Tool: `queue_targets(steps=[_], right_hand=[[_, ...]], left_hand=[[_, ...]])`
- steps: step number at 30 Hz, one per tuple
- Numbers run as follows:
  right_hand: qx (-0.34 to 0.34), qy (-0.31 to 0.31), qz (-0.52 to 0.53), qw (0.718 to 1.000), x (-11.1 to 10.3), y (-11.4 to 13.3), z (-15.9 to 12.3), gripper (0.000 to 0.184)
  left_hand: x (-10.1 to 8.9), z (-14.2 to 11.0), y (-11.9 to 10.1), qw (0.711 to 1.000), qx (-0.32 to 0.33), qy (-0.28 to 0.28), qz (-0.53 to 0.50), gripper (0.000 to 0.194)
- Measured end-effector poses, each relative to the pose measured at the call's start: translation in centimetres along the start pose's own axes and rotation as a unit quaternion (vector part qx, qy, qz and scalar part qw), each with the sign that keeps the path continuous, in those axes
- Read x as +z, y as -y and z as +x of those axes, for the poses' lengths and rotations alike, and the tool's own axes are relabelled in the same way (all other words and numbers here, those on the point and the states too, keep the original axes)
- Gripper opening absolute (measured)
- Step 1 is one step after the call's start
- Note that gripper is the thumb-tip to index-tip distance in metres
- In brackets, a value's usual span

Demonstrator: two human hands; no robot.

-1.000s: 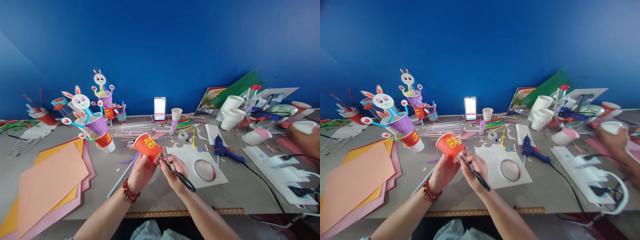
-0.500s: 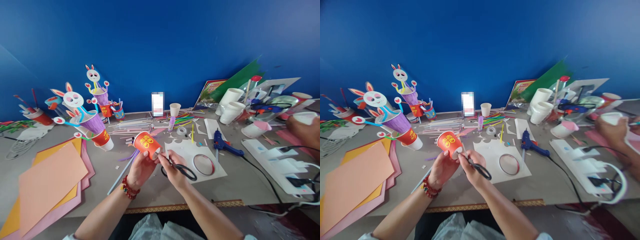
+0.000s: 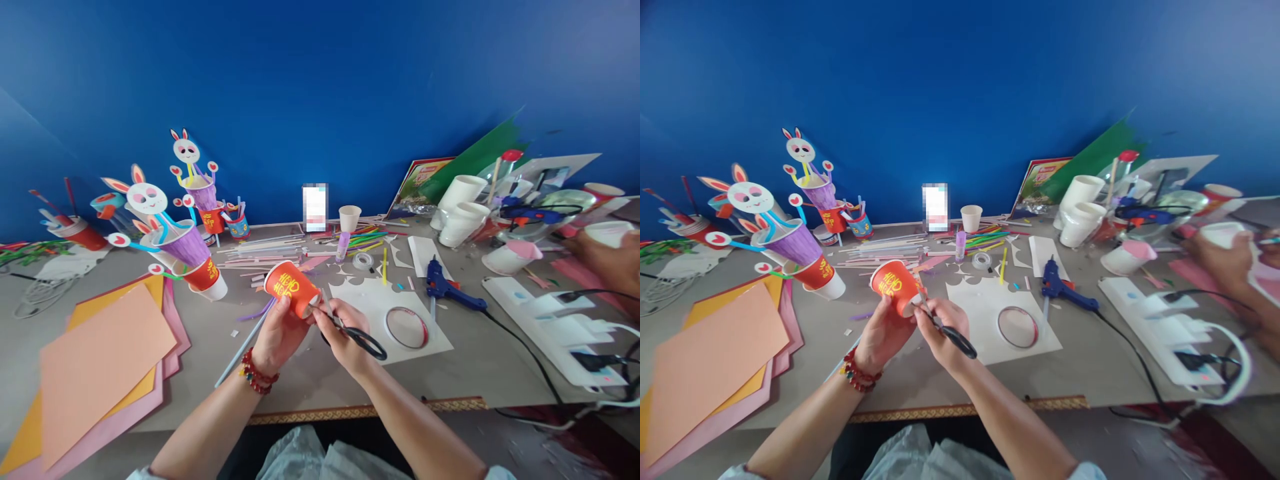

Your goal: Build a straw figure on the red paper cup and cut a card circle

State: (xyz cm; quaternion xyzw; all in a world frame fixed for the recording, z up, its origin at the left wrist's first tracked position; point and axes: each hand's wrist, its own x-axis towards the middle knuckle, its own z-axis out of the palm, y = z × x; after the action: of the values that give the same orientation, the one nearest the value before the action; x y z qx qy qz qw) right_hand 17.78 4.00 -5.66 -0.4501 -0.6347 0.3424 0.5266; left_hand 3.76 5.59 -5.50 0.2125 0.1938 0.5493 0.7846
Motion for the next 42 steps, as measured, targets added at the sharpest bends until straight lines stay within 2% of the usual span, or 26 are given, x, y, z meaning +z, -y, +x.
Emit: queue_targets(steps=[5,12,20,22,23,25,27,29,32,35,39,42], right_hand=[[0.098,-0.007,0.105,0.99,0.8,0.0,-0.1,0.021],[0.187,-0.028,0.283,0.94,1.3,0.6,0.6,0.024],[0.288,-0.006,0.38,0.879,1.1,0.3,1.3,0.022],[0.296,-0.003,0.382,0.875,1.0,0.3,1.3,0.023],[0.284,-0.003,0.368,0.885,0.9,0.3,1.3,0.022],[0.229,0.005,0.3,0.926,0.6,0.5,1.1,0.02],[0.15,0.015,0.174,0.973,0.3,0.7,0.8,0.018],[0.064,0.018,0.041,0.997,0.0,0.7,0.5,0.02],[-0.049,0.02,-0.061,0.997,-0.1,0.3,0.3,0.02],[-0.096,0.031,-0.088,0.991,0.1,-0.1,0.3,0.018],[-0.098,0.019,-0.085,0.991,0.3,0.2,0.3,0.02],[-0.039,0.013,-0.034,0.999,0.5,0.6,0.1,0.021]], left_hand=[[-0.3,-0.1,0.5,1.0,0.004,0.005,-0.002,0.037],[0.0,-0.4,0.8,1.0,0.013,0.004,0.014,0.047],[0.1,-0.4,0.9,0.999,0.018,0.024,0.031,0.04],[0.1,-0.4,0.8,0.999,0.017,0.021,0.032,0.041],[0.1,-0.4,0.8,0.999,0.017,0.018,0.03,0.041],[0.1,-0.4,0.8,1.0,0.021,0.013,0.015,0.044],[0.1,-0.3,0.8,1.0,0.029,0.003,-0.008,0.051],[0.0,-0.2,0.7,0.999,0.029,-0.018,-0.024,0.058],[-0.3,0.0,0.5,0.998,0.01,-0.052,-0.028,0.056],[-0.6,0.1,0.2,0.997,-0.008,-0.071,-0.024,0.044],[-0.3,0.1,0.1,0.998,-0.008,-0.065,-0.024,0.043],[-0.1,-0.1,0.3,0.998,0.0,-0.053,-0.018,0.045]])
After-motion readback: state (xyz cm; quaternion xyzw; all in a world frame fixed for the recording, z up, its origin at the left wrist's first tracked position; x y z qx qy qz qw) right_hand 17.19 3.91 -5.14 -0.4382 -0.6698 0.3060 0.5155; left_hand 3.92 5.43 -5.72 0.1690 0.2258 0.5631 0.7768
